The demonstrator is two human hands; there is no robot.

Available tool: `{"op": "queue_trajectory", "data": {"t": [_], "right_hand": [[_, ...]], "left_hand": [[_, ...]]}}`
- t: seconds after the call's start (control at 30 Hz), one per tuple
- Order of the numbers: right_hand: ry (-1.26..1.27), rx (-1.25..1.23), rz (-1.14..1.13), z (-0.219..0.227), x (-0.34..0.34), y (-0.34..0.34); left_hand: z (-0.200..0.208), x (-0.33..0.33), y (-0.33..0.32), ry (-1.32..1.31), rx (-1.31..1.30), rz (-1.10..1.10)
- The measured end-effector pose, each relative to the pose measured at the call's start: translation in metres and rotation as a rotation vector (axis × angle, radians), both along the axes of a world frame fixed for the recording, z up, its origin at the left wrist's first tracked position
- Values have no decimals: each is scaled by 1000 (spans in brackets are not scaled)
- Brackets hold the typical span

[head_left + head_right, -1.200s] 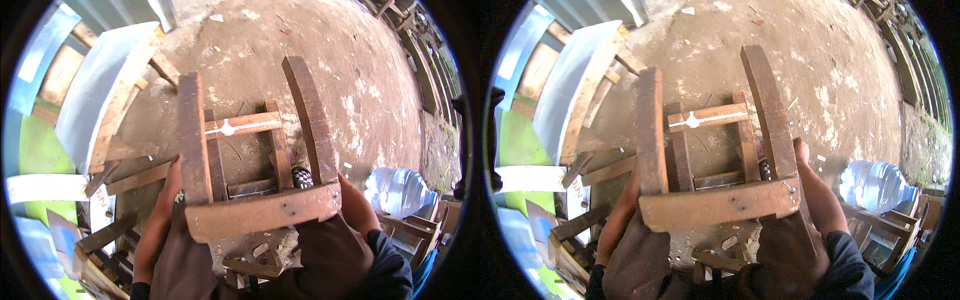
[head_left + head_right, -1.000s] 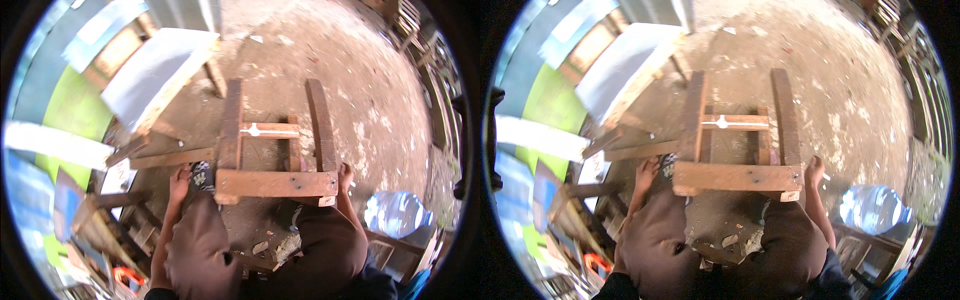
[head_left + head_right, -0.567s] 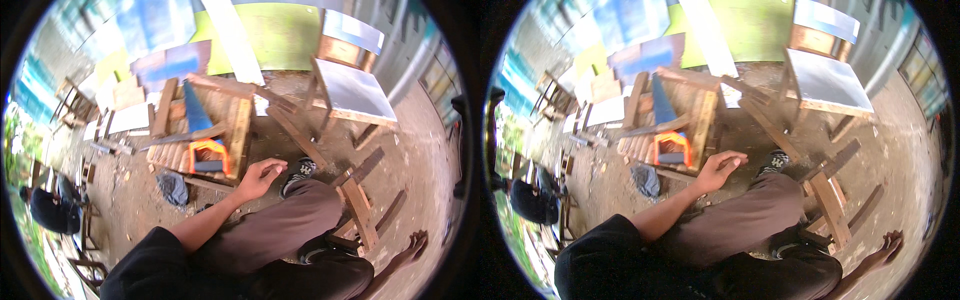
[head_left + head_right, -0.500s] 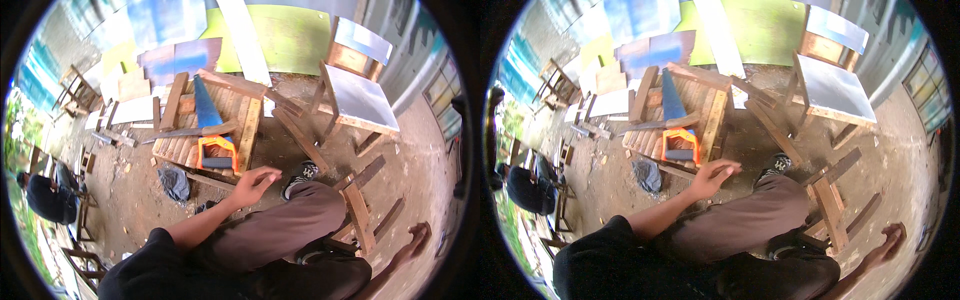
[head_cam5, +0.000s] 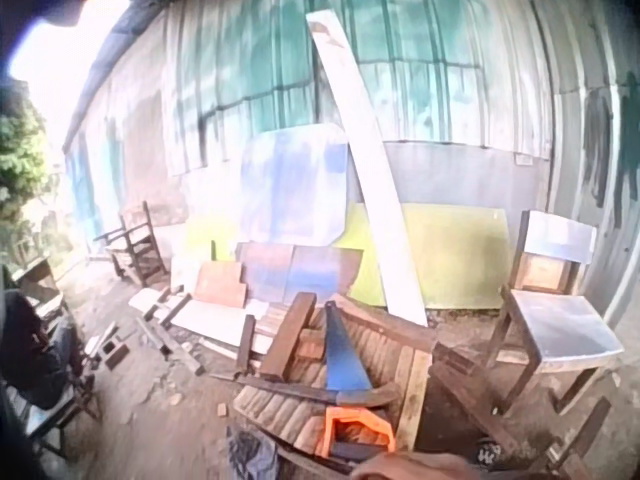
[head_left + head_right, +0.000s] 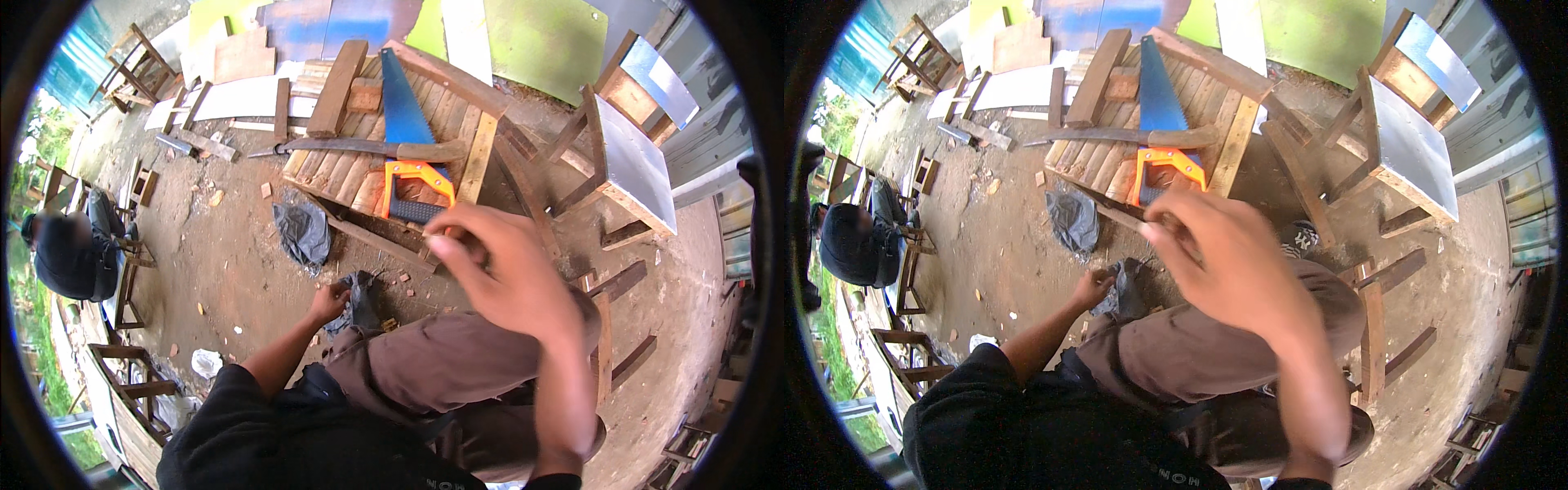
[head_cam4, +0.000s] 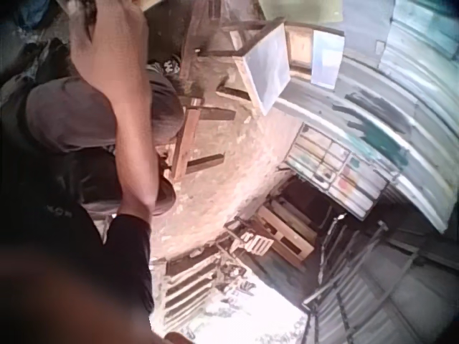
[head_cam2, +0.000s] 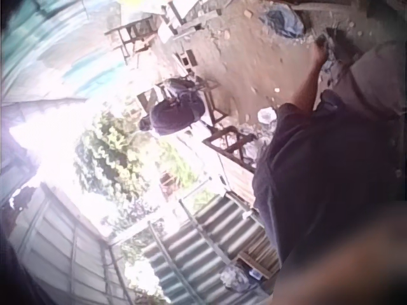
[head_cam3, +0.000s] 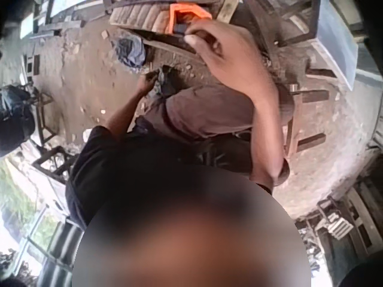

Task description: The person assembles a wooden chair frame by hand, using a hammer to drive nails into joints and aligning wooden pieces. They repeatedly position and secure the frame components on the ground in a cluttered workshop.

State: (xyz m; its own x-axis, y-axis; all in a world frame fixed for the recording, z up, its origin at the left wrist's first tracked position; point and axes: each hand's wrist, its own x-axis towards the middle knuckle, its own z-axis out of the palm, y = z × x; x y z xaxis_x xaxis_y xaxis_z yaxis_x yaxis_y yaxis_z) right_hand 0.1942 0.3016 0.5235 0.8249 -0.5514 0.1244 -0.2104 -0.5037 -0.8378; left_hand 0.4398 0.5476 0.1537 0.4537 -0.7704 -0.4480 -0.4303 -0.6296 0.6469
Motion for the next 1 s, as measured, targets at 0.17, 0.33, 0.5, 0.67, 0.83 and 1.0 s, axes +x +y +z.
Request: {"op": "queue_trajectory", "data": {"t": [0.17, 0.33, 0.5, 0.67, 0.83, 1.0], "right_hand": [[41, 592, 112, -87, 65, 11], [384, 436, 150, -113, 37, 16], [634, 331, -19, -128, 44, 0], [669, 270, 16, -133, 52, 0], [685, 222, 67, -136, 56, 5], [605, 182, 69, -138, 53, 10]], "left_hand": [[-37, -17, -40, 155, -77, -101], [-66, -26, -53, -91, 95, -573], [-88, -14, -15, -215, 319, -659], [-88, -14, 20, -313, 325, -523], [-91, -8, 36, -313, 565, -204], [-98, -21, 26, -490, 216, -200]]}}
